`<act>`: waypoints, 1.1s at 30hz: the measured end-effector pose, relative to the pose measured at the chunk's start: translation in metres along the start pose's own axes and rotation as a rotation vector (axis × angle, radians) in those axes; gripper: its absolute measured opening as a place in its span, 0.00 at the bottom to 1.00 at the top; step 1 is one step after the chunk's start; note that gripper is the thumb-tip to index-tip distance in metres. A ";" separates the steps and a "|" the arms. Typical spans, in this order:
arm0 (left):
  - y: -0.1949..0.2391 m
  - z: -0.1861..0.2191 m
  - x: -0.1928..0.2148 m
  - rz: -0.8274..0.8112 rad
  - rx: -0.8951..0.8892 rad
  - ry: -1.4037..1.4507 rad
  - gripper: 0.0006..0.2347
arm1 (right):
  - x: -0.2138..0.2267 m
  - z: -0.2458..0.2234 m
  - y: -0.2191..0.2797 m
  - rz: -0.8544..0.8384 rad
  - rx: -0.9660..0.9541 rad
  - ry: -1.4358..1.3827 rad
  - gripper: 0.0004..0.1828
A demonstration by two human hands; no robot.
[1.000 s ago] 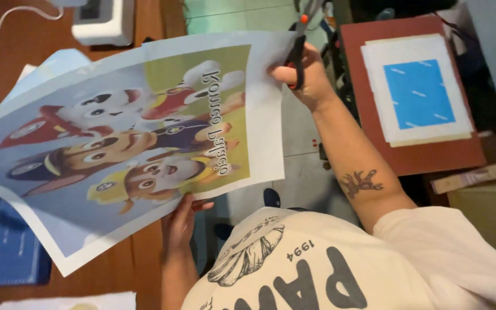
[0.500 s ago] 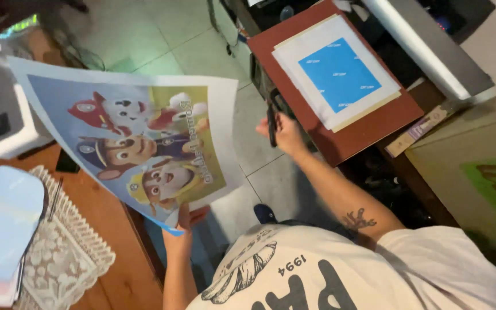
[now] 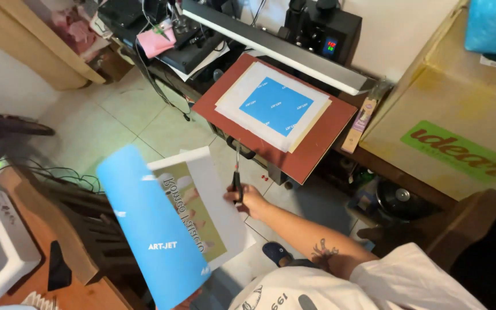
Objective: Trimming and cutting large printed sheets with cartoon characters using scissors and marking them with a pen.
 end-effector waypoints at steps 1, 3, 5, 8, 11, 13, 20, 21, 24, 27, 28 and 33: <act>-0.010 -0.023 0.010 -0.028 -0.060 0.000 0.13 | 0.000 0.003 -0.004 0.031 0.058 -0.030 0.24; -0.043 -0.072 0.013 -0.060 -0.154 0.009 0.09 | 0.001 -0.025 0.000 0.017 0.143 0.070 0.23; -0.062 -0.094 0.014 -0.065 -0.239 0.025 0.07 | -0.003 -0.052 0.016 -0.022 0.213 0.181 0.22; -0.062 -0.080 -0.018 0.017 -0.315 0.073 0.07 | -0.032 -0.100 0.059 -0.209 0.479 0.357 0.15; -0.052 -0.040 -0.046 -0.058 0.108 1.083 0.19 | -0.051 -0.141 0.112 -0.299 0.653 0.190 0.23; -0.047 0.007 -0.066 -0.260 -0.026 1.207 0.22 | -0.053 -0.183 0.136 -0.154 0.771 0.871 0.08; -0.038 0.060 -0.062 -0.322 -0.330 1.231 0.20 | -0.029 -0.219 0.104 -0.456 0.904 0.253 0.19; -0.033 0.067 -0.060 -0.351 -0.362 1.207 0.20 | -0.030 -0.227 0.103 -0.350 0.925 0.307 0.18; -0.030 0.081 -0.063 -0.363 -0.466 1.090 0.20 | -0.036 -0.242 0.103 -0.228 0.881 0.320 0.16; -0.021 0.104 -0.076 -0.278 -0.596 0.899 0.19 | -0.034 -0.247 0.090 -0.230 0.803 0.269 0.15; -0.016 0.115 -0.081 -0.213 -0.654 0.796 0.21 | -0.031 -0.248 0.084 -0.246 0.789 0.252 0.15; -0.004 0.146 -0.103 -0.103 -0.266 0.714 0.21 | -0.030 -0.250 0.064 -0.230 0.744 0.241 0.14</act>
Point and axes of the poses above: each hand's wrist, its own y-axis away from the middle knuckle, its own x-axis out of the back of the hand, z = x × y, the point moved 2 cm from there along -y, towards the middle knuckle, and after that the axes turned 4 degrees about -z, right-handed, at the moved point
